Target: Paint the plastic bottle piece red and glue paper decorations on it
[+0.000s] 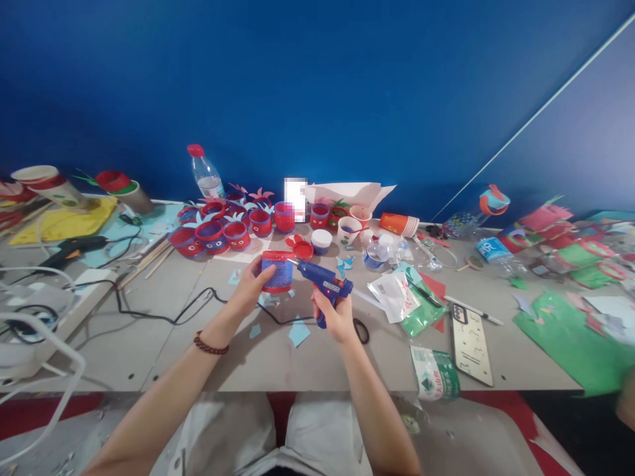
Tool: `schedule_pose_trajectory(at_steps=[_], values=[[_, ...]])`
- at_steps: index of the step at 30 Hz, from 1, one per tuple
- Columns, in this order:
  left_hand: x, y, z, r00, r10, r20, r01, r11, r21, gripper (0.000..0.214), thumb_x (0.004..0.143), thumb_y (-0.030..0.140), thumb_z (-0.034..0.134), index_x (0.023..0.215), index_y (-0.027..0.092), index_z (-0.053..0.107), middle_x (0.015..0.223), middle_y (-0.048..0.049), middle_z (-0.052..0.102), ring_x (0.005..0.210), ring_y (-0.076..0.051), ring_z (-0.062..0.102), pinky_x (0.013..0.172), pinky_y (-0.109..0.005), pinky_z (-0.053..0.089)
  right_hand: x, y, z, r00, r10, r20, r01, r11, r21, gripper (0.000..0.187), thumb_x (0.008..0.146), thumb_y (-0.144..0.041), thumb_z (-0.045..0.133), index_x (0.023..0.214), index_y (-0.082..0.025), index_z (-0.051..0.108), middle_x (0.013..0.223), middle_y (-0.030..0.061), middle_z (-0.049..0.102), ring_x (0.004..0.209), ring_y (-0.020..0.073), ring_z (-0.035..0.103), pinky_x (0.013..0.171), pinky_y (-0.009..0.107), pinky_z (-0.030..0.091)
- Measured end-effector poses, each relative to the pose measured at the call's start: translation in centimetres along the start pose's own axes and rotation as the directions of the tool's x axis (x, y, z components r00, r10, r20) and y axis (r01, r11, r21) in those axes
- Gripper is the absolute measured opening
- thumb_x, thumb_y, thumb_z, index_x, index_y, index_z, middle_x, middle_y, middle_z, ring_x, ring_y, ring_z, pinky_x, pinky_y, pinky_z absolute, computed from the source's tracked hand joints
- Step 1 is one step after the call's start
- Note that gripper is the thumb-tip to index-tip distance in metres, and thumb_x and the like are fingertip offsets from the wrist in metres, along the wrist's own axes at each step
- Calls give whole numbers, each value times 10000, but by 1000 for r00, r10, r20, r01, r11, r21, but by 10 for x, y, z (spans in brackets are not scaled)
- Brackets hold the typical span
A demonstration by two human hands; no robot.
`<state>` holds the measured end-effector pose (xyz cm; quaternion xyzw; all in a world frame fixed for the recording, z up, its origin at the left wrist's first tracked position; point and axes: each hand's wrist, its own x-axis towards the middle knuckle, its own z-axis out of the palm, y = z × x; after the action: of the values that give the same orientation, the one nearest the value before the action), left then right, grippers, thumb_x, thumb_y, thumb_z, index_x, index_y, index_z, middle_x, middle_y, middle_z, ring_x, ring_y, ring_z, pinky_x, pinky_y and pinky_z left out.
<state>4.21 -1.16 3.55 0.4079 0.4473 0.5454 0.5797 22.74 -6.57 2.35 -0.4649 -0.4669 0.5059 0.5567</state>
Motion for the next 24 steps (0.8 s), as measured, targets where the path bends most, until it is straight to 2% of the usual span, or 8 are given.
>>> schedule_pose_trajectory(at_steps=[14,24], values=[[-2,1,2,1000,-18,26,19,1000,-16,556,570,517,826,965,180,630,984,-80,715,925,-250,677,782,-364,573,-2,4,-1,997,-69,16,70,996,-56,356,831,-527,642,771,-176,646,467,-27,541,416,103,488,431,227,382],[0,-1,1,999,-22,28,23,1000,-13,564,571,532,818,961,175,623,981,-76,706,908,-240,676,775,-353,570,-4,5,1,997,-80,-15,78,992,-97,384,805,-547,658,757,-166,660,457,-30,533,394,85,469,405,210,378]])
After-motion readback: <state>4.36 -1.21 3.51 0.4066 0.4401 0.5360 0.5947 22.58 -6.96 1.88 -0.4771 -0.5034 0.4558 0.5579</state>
